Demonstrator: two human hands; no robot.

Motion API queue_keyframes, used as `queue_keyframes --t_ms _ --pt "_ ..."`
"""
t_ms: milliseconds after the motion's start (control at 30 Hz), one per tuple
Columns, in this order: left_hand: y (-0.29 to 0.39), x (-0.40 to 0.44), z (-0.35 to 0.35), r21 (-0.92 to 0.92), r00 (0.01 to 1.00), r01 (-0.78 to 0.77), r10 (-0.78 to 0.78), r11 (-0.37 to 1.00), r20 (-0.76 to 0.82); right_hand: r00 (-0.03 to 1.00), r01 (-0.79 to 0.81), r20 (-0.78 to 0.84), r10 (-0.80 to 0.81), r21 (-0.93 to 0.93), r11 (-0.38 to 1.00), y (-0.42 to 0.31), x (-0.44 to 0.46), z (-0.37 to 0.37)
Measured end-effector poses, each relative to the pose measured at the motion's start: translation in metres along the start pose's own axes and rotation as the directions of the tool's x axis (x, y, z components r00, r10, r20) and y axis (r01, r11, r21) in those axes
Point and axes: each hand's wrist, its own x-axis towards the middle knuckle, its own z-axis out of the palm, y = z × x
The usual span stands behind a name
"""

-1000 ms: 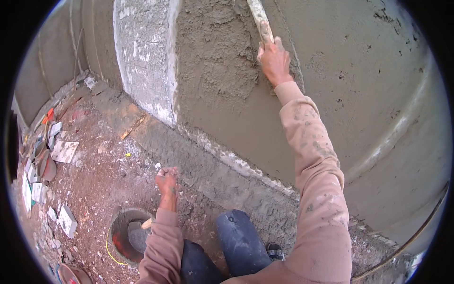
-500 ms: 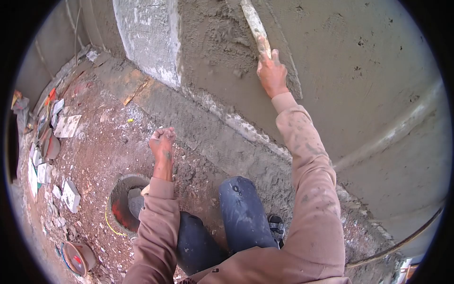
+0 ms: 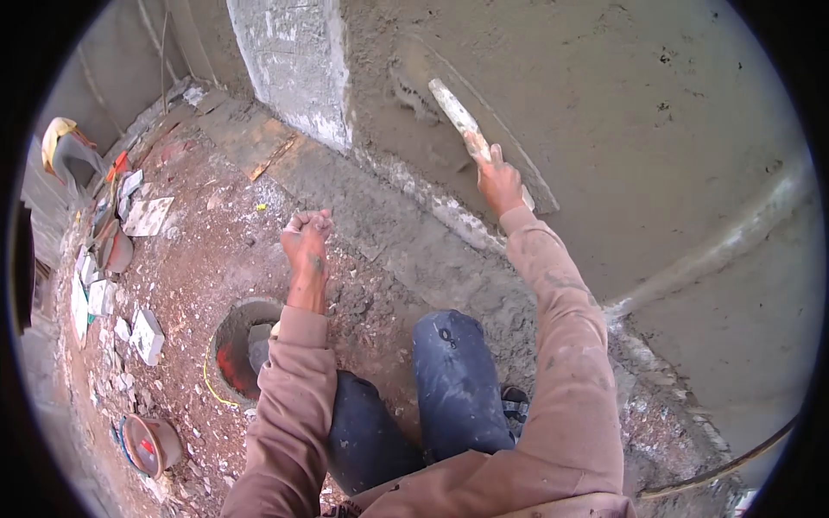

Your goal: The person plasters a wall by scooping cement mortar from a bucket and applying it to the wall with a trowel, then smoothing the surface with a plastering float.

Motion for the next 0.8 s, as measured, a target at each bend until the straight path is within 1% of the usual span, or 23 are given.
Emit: queue_keyframes --t_ms 100,233,300,333,400,433,500,567,633,700,767,800 --pt "0.005 0.002 -0.001 0.003 0.998 -0.059 0.059 0.998 -0.025 0.999 0.031 0.041 -0.032 0.022 0.999 0.012 -0.023 0.006" --pt "0.005 0.006 -0.01 0.082 0.993 -0.108 0.111 0.991 -0.041 0.986 0.059 0.156 -0.056 -0.015 0.998 0.039 -0.044 -0.018" --pt "-0.001 0.008 -0.015 0.115 0.993 -0.105 0.111 0.988 -0.046 0.985 0.069 0.159 -0.064 -0.021 0.997 0.061 -0.051 -0.036" --pt "-0.004 0.009 -0.018 0.186 0.99 -0.119 0.13 0.975 -0.047 0.984 0.072 0.166 -0.067 -0.024 0.997 0.071 -0.054 -0.048" --pt "-0.012 0.013 -0.023 0.326 0.985 -0.141 0.167 0.935 -0.052 0.995 0.008 0.105 -0.003 -0.053 0.999 0.087 -0.051 -0.086" --pt "-0.017 0.016 -0.025 0.303 0.986 -0.129 0.155 0.944 -0.063 0.997 -0.019 0.075 0.024 -0.062 0.998 0.093 -0.047 -0.107" --pt "-0.031 0.023 -0.03 0.269 0.988 -0.098 0.126 0.958 -0.088 0.992 -0.06 -0.113 0.052 -0.063 0.996 0.124 -0.025 -0.13" --pt "-0.049 0.03 -0.037 0.281 0.991 -0.075 0.104 0.957 -0.087 0.957 -0.149 -0.259 0.129 -0.056 0.987 0.121 0.017 -0.196" --pt "-0.068 0.037 -0.045 0.284 0.992 -0.041 0.073 0.958 -0.102 0.897 -0.127 -0.425 0.124 0.02 0.992 0.124 0.059 -0.245" --pt "-0.084 0.046 -0.049 0.279 0.99 0.004 0.035 0.96 -0.137 0.836 -0.045 -0.541 0.093 0.101 0.994 0.119 0.104 -0.284" --pt "-0.09 0.046 -0.052 0.277 0.993 0.007 0.026 0.961 -0.114 0.765 0.028 -0.644 0.024 0.07 0.997 0.122 0.143 -0.29" --pt "-0.093 0.047 -0.053 0.279 0.994 0.009 0.021 0.96 -0.103 0.774 0.016 -0.633 0.034 0.074 0.997 0.118 0.153 -0.287"
